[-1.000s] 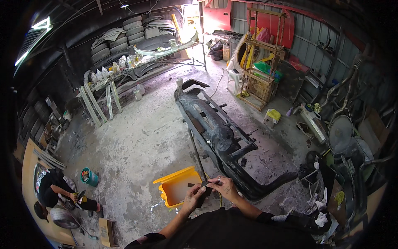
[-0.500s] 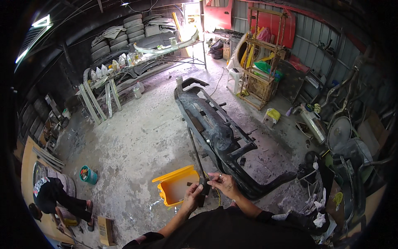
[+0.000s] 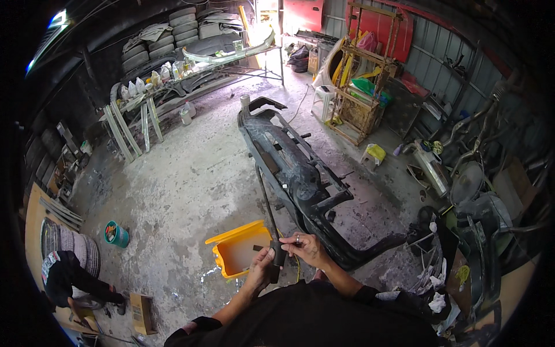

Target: The person sands a large black car bumper with a sanding block, repeatedly dipping it in a yellow water tub to keep it wet. They work along the grille and edges of the bumper, holding it steady with the other hand.

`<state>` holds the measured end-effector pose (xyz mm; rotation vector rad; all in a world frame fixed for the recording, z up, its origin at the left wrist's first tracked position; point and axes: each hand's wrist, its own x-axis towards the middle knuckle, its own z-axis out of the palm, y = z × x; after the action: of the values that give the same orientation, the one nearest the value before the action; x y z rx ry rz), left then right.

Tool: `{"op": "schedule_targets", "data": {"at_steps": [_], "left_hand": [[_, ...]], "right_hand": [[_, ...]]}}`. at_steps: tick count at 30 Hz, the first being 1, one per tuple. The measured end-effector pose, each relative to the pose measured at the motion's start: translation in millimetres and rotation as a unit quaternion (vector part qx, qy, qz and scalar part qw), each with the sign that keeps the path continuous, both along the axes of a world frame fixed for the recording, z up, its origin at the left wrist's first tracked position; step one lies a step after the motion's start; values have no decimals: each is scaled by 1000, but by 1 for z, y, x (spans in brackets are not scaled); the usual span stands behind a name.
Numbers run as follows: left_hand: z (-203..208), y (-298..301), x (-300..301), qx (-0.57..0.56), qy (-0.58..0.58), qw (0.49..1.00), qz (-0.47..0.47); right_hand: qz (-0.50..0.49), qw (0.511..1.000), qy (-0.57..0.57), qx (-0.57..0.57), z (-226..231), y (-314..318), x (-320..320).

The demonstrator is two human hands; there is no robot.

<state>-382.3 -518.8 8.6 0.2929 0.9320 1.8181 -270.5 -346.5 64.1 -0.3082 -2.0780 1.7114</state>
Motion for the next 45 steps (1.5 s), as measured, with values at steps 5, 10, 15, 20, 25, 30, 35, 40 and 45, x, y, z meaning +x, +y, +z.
{"op": "schedule_targets", "data": {"at_steps": [5, 10, 15, 20, 25, 30, 35, 40, 45], "left_hand": [[-22, -4, -4, 46, -31, 997, -45], [-18, -7, -9, 42, -68, 993, -85], [17, -9, -7, 78, -120, 985, -99], [13, -14, -16, 89, -178, 960, -195], [23, -9, -23, 76, -38, 982, -166], [21, 5, -25, 9, 263, 965, -5], [6, 10, -6, 7, 304, 951, 48], [14, 1, -10, -25, 204, 979, 7], [13, -4, -21, -41, 138, 989, -41]], "right_hand": [[21, 999, -15, 31, 4, 0, -3], [29, 998, -22, -43, 4, -3, -5], [50, 997, -32, -47, 11, -3, -4], [131, 987, 32, 88, 1, 20, -3], [115, 989, 3, -96, -1, 22, 1], [29, 984, -95, -145, -2, 3, 8], [-68, 996, -28, -52, -11, -15, 8], [-65, 994, -15, 82, 9, -17, -1], [-34, 983, 7, 183, -9, -10, -6]]}}
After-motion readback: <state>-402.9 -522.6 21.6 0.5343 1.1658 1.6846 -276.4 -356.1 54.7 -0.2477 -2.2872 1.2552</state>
